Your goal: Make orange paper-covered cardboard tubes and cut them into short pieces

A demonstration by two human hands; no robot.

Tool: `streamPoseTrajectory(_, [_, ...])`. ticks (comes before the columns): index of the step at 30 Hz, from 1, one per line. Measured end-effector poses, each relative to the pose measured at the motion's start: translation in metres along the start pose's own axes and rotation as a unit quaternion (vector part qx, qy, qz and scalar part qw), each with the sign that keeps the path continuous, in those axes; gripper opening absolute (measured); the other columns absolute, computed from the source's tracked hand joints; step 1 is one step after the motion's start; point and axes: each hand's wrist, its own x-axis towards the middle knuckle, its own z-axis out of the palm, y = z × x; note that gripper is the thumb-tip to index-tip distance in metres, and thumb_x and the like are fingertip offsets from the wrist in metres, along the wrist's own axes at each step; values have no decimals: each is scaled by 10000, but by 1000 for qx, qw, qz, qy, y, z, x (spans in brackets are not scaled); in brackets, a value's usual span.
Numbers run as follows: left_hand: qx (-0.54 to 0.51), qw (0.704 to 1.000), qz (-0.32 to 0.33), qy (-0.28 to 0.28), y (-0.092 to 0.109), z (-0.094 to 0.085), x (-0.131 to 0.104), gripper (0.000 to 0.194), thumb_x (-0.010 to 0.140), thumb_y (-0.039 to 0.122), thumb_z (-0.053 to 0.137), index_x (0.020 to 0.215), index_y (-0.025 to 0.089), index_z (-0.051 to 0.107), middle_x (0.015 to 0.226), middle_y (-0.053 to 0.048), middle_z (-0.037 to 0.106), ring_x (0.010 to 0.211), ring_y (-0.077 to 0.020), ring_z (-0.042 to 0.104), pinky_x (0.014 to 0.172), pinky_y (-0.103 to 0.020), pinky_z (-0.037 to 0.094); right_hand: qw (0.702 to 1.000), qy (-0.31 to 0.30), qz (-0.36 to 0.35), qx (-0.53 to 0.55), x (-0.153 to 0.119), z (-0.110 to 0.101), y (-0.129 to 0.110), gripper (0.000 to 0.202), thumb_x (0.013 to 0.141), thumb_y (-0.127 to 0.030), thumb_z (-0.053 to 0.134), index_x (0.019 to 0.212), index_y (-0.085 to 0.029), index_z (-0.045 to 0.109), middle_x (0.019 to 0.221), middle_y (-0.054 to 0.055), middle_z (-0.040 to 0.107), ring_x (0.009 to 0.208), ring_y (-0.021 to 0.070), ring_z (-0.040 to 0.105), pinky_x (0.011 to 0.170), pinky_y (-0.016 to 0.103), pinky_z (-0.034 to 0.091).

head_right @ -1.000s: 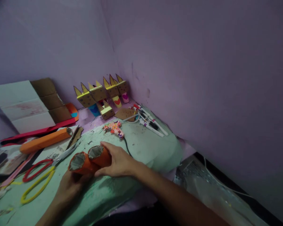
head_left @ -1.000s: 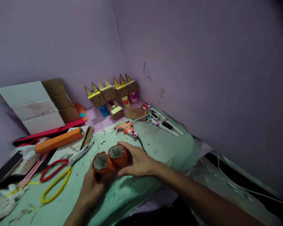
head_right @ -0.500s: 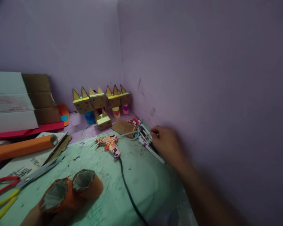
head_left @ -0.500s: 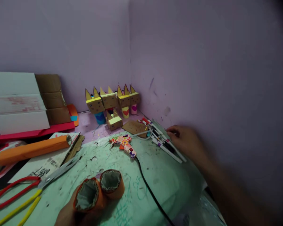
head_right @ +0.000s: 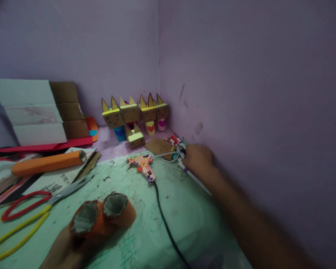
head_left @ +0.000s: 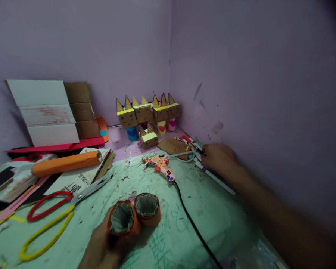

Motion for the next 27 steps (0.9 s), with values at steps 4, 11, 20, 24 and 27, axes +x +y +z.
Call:
streamPoseTrajectory(4, [15, 998, -5, -63, 4, -6, 1, 261, 739, 401, 575, 878, 186, 624, 837, -44, 691, 734, -225, 621, 662, -300, 536, 987, 68, -4, 148, -22, -17, 9, 341, 722, -257, 570, 1046, -176, 638, 743, 81, 685, 627, 238, 611, 531, 308, 400])
streamPoseTrajectory(11, [55, 998, 6, -10, 0, -5, 2, 254, 695, 384, 612, 858, 195, 662, 859, -41, 718, 789, -251, 659, 676, -290, 547, 658, -27, -118, 743, -84, -18, -3, 194, 752, -216, 604, 913, -258, 703, 686, -4, 622, 563, 113, 547, 445, 201, 398])
streamPoseTrajectory(20, [65, 998, -16, -2, 2, -4, 0, 349, 721, 472, 591, 869, 167, 675, 894, -70, 719, 824, -272, 654, 763, -338, 540, 408, -173, -214, 871, -93, -2, -71, 345, 740, -311, 695, 1070, -216, 653, 784, 1, 583, 528, 66, 480, 415, 169, 362])
streamPoseTrajectory(24, [59, 998, -12, 24, 7, 1, -1, 432, 696, 525, 602, 932, 169, 662, 949, -84, 710, 902, -299, 633, 843, -385, 510, 538, -83, -232, 806, -89, -11, -92, 256, 834, -366, 552, 789, -150, 681, 587, -20, 505, 522, 85, 432, 479, 212, 341])
streamPoseTrajectory(27, [44, 999, -15, 20, 5, 1, 0, 487, 691, 551, 614, 994, 171, 648, 1001, -91, 703, 942, -307, 627, 873, -400, 498, 587, -46, -244, 771, -88, -15, -105, 218, 829, -316, 520, 715, -158, 616, 618, -18, 494, 562, 100, 448, 519, 231, 358])
